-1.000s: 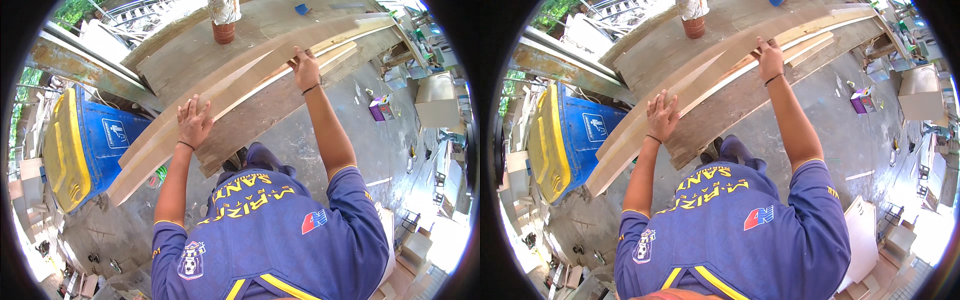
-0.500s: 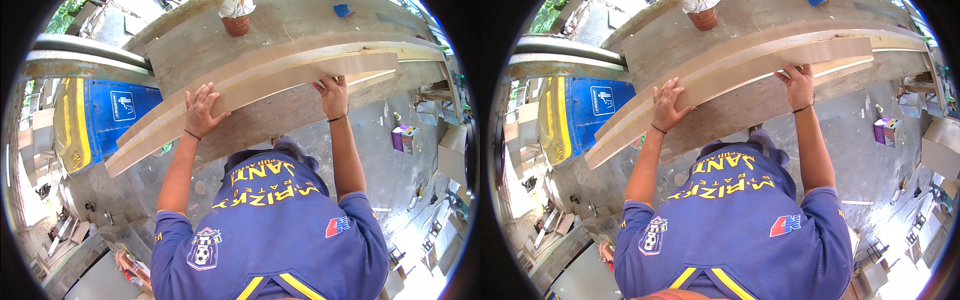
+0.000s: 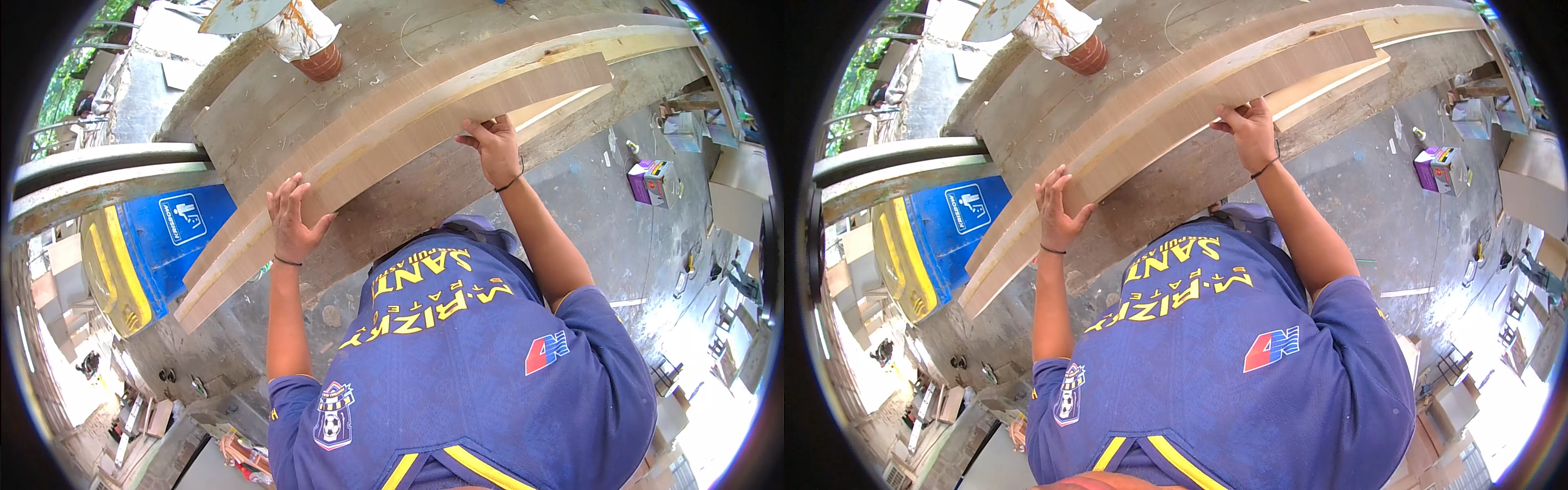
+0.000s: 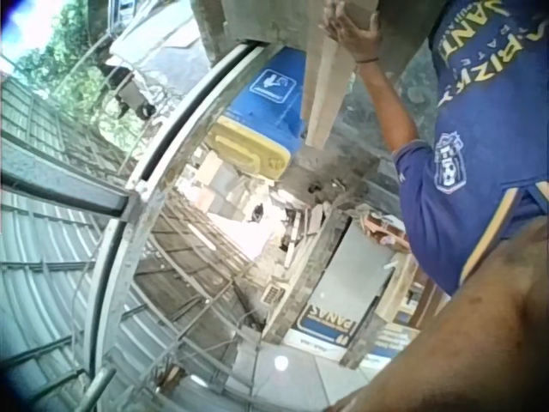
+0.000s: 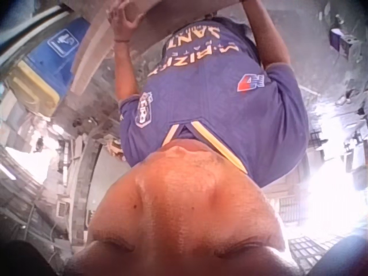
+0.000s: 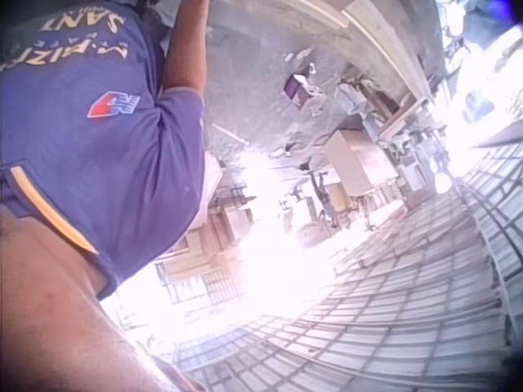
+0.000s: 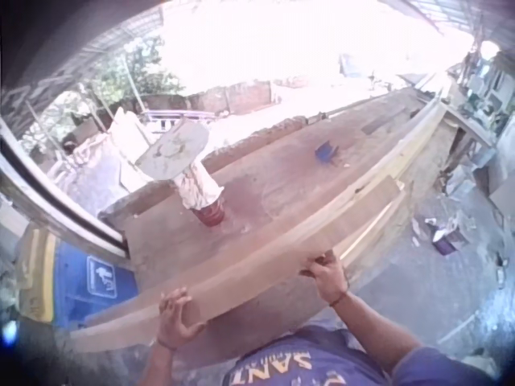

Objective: The person applies a flexible laminate strip to the edge of a wooden frame, sands the edges using a sanding block and sandpaper, and applies adhesive to a wooden plank.

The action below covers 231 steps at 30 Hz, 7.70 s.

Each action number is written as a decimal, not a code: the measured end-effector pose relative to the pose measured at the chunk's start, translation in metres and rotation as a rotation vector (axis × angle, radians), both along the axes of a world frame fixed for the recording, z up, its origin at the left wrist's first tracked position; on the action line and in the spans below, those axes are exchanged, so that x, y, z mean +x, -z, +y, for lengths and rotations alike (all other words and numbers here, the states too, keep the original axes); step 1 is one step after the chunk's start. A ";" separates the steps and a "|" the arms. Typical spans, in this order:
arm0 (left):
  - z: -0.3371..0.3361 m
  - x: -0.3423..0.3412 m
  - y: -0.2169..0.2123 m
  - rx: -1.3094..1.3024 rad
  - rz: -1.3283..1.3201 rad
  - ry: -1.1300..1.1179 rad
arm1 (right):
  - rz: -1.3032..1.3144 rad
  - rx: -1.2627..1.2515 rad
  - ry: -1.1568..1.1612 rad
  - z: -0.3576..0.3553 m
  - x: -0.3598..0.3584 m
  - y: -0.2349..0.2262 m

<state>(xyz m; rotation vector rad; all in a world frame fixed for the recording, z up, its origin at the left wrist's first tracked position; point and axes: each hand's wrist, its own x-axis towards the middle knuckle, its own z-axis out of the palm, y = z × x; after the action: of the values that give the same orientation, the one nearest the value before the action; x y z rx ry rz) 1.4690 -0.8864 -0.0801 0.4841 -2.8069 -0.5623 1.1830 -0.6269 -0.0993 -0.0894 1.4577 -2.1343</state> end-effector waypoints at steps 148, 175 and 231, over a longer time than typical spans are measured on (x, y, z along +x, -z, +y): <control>0.186 -0.264 0.020 -0.228 -0.099 -0.088 | 1.465 1.146 -0.743 0.123 -0.194 -0.008; 0.062 0.063 0.054 -0.331 -0.289 -0.962 | 1.500 1.244 -0.614 0.054 -0.116 -0.001; 0.125 -0.177 -0.001 -0.450 -0.368 -0.182 | 0.781 1.192 -0.423 0.280 -0.027 0.013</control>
<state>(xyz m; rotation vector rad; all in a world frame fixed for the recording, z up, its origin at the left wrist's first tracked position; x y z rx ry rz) 1.2917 -0.7618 -0.0792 0.7968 -3.0447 0.2205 1.1564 -0.3466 -0.1120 -0.7415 2.6021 -0.6367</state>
